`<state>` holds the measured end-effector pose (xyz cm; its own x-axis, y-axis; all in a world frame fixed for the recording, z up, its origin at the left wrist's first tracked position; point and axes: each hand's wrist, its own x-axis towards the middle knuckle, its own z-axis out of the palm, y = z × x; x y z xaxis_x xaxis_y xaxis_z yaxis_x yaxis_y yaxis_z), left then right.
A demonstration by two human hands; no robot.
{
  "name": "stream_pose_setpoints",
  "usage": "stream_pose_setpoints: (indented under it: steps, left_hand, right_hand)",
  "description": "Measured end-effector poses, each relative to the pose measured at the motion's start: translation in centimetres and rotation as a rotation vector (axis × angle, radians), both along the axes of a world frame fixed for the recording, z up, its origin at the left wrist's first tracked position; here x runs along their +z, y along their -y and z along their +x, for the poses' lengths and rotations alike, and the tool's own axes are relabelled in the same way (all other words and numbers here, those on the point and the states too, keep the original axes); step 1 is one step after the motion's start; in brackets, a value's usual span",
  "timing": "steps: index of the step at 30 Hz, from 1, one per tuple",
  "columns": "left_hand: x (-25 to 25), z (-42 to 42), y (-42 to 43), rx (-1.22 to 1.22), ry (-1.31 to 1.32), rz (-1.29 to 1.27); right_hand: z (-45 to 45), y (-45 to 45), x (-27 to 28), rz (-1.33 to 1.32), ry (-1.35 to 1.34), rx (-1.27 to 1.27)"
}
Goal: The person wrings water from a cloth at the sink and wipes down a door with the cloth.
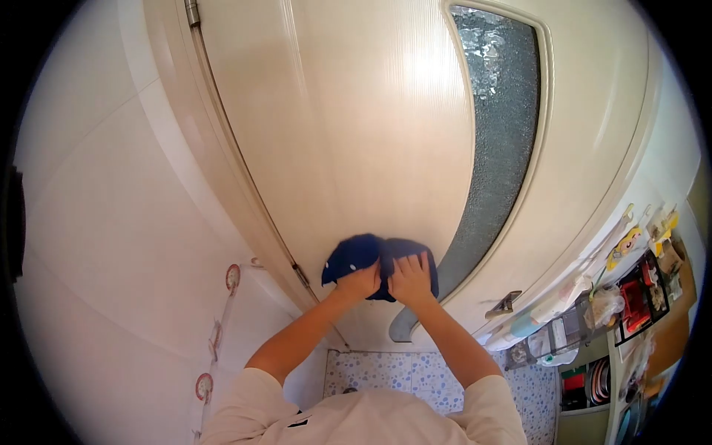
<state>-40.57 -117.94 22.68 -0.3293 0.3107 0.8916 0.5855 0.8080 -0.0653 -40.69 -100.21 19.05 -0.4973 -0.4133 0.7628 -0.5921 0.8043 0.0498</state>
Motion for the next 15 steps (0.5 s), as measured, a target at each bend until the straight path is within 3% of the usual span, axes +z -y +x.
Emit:
stream_pose_setpoints:
  steps: [3, 7, 9, 12, 15]
  left_hand:
    - [-3.2, 0.2, 0.2, -0.044, 0.135, 0.008]
    - [-1.2, 1.2, 0.4, 0.032, 0.381, 0.026]
    - [2.6, 2.1, 0.0, 0.092, 0.596, 0.069]
    - [7.2, 0.4, 0.1, 0.007, 0.146, 0.185]
    - [14.9, 2.4, 0.3, 0.048, 0.618, 0.269]
  right_hand:
    - [0.6, 0.2, -0.8, -0.002, 0.026, 0.003]
    - [1.0, 1.0, 3.0, -0.002, -0.082, -0.042]
    - [0.4, 1.4, 5.4, -0.039, -0.127, -0.026]
    - [0.3, 2.7, 11.3, -0.087, -0.2, -0.05]
    - [0.5, 3.8, 16.8, -0.126, -0.249, -0.038]
